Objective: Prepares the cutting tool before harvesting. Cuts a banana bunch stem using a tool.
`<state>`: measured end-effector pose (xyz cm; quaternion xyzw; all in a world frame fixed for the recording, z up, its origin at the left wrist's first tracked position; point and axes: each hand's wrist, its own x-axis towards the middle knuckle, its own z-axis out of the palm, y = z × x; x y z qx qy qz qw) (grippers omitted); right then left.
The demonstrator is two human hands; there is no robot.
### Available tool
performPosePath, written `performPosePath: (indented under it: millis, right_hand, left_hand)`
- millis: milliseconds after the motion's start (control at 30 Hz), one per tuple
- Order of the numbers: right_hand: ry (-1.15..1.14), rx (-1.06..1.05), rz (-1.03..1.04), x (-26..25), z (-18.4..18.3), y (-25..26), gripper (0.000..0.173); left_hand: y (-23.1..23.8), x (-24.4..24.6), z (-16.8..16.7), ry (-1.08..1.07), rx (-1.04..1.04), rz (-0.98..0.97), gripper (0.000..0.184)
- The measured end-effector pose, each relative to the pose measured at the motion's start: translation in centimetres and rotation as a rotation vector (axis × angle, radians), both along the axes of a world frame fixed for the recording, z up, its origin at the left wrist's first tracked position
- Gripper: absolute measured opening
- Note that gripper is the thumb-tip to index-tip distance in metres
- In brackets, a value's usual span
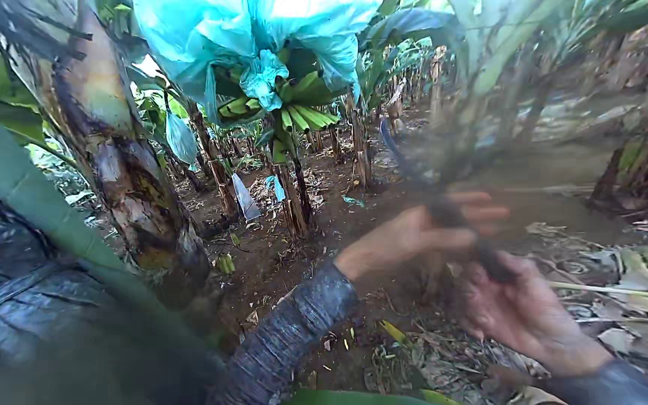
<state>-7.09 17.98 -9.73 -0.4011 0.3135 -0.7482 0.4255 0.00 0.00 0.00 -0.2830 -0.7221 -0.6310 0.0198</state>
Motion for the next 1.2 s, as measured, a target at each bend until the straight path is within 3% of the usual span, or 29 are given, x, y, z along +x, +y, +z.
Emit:
performPosePath:
  millis: [67, 133, 200, 267, 400, 500, 733, 800, 867, 1000, 1133, 1200]
  right_hand:
    - [0.160, 0.096, 0.016, -1.1, -0.1, -1.9, 0.062]
    - [0.626, 0.271, -0.184, -3.9, 1.1, -2.4, 0.070]
    - [1.058, 0.359, -0.639, -6.7, 2.8, -3.0, 0.044]
    - [1.309, 0.248, -1.014, -8.6, 4.8, -4.2, 0.029]
    - [1.567, 0.140, -1.252, -9.4, 8.5, -8.4, 0.049]
    - [1.609, 0.054, -1.348, -9.3, 8.3, -12.4, 0.044]
    - [1.482, -0.197, -1.486, -10.9, 6.3, -18.4, 0.034]
    - [1.450, -0.275, -1.479, -11.6, 5.6, -19.6, 0.032]
    - [1.365, -0.295, -1.402, -11.9, 4.6, -20.6, 0.032]
    - [0.818, -0.122, -1.107, -11.7, 2.8, -22.3, 0.027]
    - [0.203, -0.075, -0.686, -11.2, 3.7, -24.9, 0.014]
    - [0.008, -0.136, -0.562, -10.7, 4.2, -26.5, 0.011]
  left_hand:
    - [-1.7, 0.6, -0.1, 0.006, 0.026, 0.063, 0.046]
    - [-3.3, 1.9, 0.3, -0.058, -0.002, 0.267, 0.033]
    - [-5.0, 2.4, 0.6, -0.132, -0.027, 0.454, 0.030]
    - [-6.0, 2.4, 0.6, -0.178, -0.061, 0.527, 0.028]
    - [-5.4, 2.2, 0.4, -0.229, -0.139, 0.544, 0.026]
    - [-4.6, 1.5, 0.4, -0.256, -0.227, 0.565, 0.024]
    - [-5.1, 0.4, 0.2, -0.329, -0.244, 0.668, 0.020]
    - [-6.4, 1.3, 1.2, -0.286, -0.392, 0.704, 0.026]
    - [-9.5, 3.4, 3.7, -0.112, -0.576, 0.919, 0.029]
    - [-18.4, 5.8, 8.4, 0.276, -0.593, 1.492, 0.032]
    - [-21.8, 3.7, 10.3, 0.033, -0.517, 1.452, 0.065]
    - [-23.9, 0.8, 11.2, 0.000, -0.487, 1.380, 0.071]
